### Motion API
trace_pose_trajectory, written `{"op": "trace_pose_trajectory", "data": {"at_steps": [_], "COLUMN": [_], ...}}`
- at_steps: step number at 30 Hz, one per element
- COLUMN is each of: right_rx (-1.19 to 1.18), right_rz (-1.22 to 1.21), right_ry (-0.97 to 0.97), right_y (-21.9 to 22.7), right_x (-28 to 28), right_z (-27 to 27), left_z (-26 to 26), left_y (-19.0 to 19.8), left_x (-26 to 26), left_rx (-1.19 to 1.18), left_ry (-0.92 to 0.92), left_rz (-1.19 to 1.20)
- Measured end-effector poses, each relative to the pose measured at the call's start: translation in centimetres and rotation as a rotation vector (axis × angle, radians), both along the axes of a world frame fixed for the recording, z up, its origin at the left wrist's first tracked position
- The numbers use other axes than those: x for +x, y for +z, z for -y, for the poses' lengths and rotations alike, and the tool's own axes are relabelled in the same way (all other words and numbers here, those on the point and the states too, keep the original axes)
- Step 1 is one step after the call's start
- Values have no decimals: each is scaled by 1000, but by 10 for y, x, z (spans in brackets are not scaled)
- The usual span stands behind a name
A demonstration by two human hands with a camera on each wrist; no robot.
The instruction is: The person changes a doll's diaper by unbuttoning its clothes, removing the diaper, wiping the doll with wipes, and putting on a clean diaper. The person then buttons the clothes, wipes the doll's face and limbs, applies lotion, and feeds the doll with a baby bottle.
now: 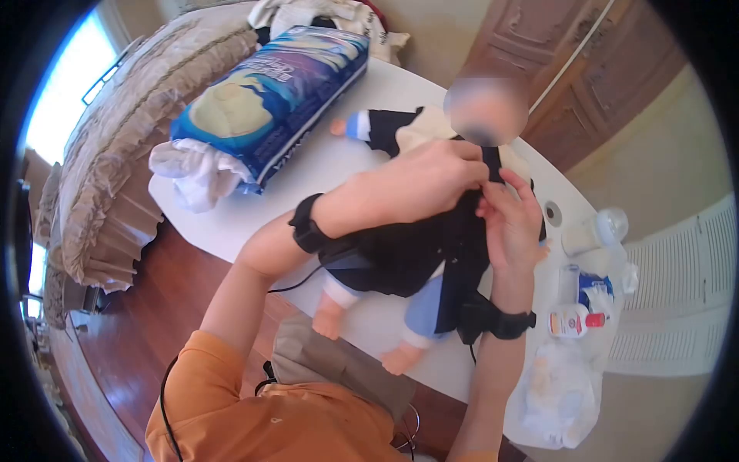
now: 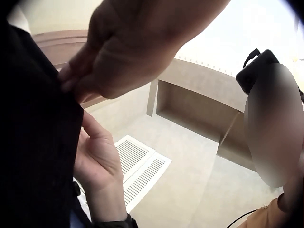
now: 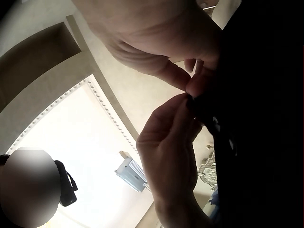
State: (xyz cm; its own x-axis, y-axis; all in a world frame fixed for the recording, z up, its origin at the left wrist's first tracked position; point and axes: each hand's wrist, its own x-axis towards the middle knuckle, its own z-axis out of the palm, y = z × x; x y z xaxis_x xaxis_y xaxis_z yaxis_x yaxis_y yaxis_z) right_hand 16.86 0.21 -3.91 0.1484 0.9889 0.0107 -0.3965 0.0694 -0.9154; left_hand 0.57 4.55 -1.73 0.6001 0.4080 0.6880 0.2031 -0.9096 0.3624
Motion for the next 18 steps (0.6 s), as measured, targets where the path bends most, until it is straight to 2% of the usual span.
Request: {"op": "trace_pose_trajectory", "data": {"at_steps": [2, 4, 6, 9, 11, 14, 17, 18], "right_rx": [68, 100, 101, 124, 120, 104, 189, 173], "right_rz": [16, 113, 207, 362, 447, 442, 411, 380], "right_ry": [40, 15, -26, 15, 2, -28, -43, -46], "right_y": [1, -2, -3, -3, -14, -15, -12, -9], "right_x": [0, 3, 2, 9, 27, 26, 23, 21], "right_z": [-2, -1, -1, -2, -11, -10, -8, -7], "left_z": [-1, 4, -5, 0, -2, -9, -14, -15], "left_y": [-5, 5, -5, 2, -4, -14, -18, -15], "left_x": [9, 0, 5, 1, 11, 18, 22, 18], "left_rx": [9, -23, -53, -200, -146, -164, -270, -501], "left_ry": [-22, -43, -65, -20, 16, 25, 0, -63], "left_rz": [21, 7, -11, 3, 156, 142, 182, 217]}}
